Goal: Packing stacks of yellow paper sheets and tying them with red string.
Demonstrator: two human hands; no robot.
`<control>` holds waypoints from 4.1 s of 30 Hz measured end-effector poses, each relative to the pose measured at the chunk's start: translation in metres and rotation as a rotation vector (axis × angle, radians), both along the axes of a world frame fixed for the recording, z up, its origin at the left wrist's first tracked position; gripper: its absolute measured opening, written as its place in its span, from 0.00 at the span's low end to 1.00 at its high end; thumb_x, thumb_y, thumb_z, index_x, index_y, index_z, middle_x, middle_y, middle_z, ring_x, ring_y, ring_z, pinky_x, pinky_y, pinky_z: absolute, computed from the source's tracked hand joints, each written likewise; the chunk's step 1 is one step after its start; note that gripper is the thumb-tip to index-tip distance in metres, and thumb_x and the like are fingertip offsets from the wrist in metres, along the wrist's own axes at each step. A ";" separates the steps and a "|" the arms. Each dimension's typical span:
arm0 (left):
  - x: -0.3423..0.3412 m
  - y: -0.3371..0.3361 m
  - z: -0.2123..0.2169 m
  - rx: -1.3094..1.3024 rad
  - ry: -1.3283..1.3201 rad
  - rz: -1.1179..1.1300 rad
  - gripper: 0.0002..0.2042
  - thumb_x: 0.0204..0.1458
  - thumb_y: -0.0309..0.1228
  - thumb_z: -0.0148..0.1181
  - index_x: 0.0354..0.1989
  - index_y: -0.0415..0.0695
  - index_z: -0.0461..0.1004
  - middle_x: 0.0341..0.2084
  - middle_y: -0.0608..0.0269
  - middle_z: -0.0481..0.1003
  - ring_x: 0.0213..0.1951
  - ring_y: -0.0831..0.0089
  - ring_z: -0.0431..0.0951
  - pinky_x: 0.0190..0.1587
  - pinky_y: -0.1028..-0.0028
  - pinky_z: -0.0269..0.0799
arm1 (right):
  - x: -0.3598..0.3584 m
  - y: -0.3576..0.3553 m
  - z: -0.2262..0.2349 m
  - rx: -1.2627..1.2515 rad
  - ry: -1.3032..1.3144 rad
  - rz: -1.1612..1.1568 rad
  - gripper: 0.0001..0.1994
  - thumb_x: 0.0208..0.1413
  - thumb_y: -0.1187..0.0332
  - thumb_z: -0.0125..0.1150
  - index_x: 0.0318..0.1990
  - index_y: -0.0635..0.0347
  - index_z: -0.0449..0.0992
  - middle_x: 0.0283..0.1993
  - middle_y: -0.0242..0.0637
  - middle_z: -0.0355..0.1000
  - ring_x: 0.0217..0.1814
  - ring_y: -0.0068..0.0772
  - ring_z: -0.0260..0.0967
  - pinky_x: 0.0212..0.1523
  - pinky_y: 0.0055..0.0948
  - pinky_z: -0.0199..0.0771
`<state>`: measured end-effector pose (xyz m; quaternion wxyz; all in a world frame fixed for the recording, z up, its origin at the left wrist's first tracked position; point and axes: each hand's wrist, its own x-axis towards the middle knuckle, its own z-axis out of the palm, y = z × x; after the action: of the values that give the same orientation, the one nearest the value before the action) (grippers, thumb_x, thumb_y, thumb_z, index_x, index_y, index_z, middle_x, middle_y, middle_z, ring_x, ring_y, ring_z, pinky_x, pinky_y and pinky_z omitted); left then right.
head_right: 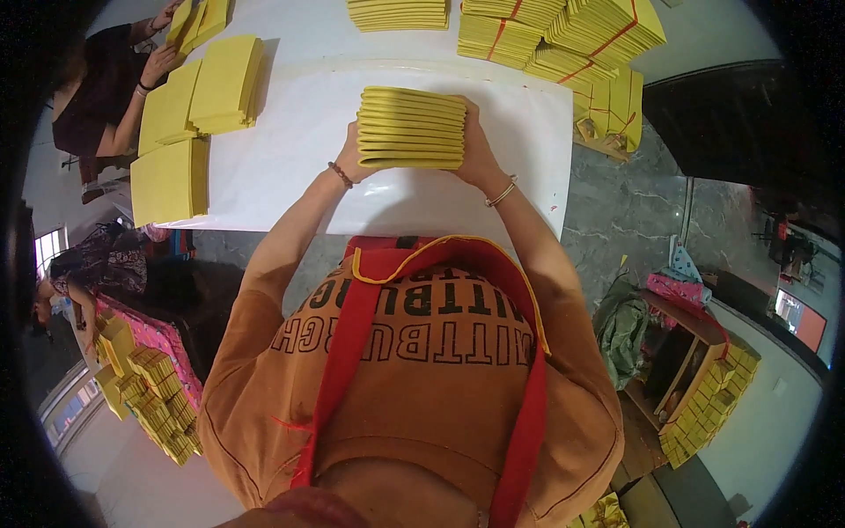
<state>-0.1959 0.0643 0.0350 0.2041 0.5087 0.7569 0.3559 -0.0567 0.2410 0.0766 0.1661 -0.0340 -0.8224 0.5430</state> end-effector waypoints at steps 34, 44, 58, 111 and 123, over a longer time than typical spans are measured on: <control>0.023 0.034 0.155 -0.003 0.730 -0.199 0.47 0.34 0.55 0.61 0.61 0.45 0.48 0.58 0.51 0.52 0.61 0.56 0.49 0.60 0.53 0.42 | -0.003 -0.004 0.006 -0.361 -0.055 0.011 0.46 0.29 0.61 0.75 0.56 0.59 0.49 0.54 0.41 0.56 0.56 0.36 0.56 0.56 0.33 0.59; 0.015 0.030 0.149 -0.244 0.577 -0.213 0.36 0.30 0.39 0.67 0.50 0.39 0.59 0.36 0.56 0.68 0.39 0.60 0.68 0.44 0.64 0.61 | -0.003 0.002 -0.014 -0.083 -0.085 0.106 0.48 0.28 0.60 0.75 0.57 0.59 0.48 0.54 0.43 0.58 0.54 0.36 0.59 0.56 0.32 0.59; -0.009 0.014 0.166 -0.252 0.105 0.005 0.31 0.32 0.35 0.65 0.48 0.41 0.62 0.37 0.53 0.71 0.42 0.63 0.70 0.45 0.67 0.63 | -0.010 0.024 0.003 -0.125 -0.221 0.269 0.42 0.37 0.67 0.70 0.59 0.58 0.49 0.54 0.41 0.59 0.56 0.33 0.57 0.56 0.30 0.58; -0.032 -0.053 -0.016 -0.131 0.276 0.003 0.44 0.27 0.55 0.67 0.55 0.48 0.57 0.49 0.57 0.62 0.56 0.61 0.55 0.56 0.57 0.39 | -0.011 0.009 -0.030 -0.163 -0.175 0.185 0.49 0.30 0.66 0.74 0.59 0.60 0.45 0.55 0.40 0.55 0.60 0.35 0.51 0.61 0.31 0.50; -0.041 -0.052 0.088 0.378 -0.485 -0.028 0.61 0.22 0.50 0.72 0.63 0.47 0.33 0.54 0.48 0.55 0.58 0.55 0.52 0.61 0.59 0.42 | -0.015 0.030 0.083 0.102 -0.355 0.151 0.41 0.31 0.67 0.71 0.54 0.63 0.53 0.48 0.44 0.63 0.54 0.36 0.60 0.54 0.30 0.60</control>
<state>-0.2372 0.0123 0.1231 0.2855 0.4483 0.5994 0.5986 -0.0714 0.2709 0.1600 -0.0211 -0.0590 -0.8654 0.4972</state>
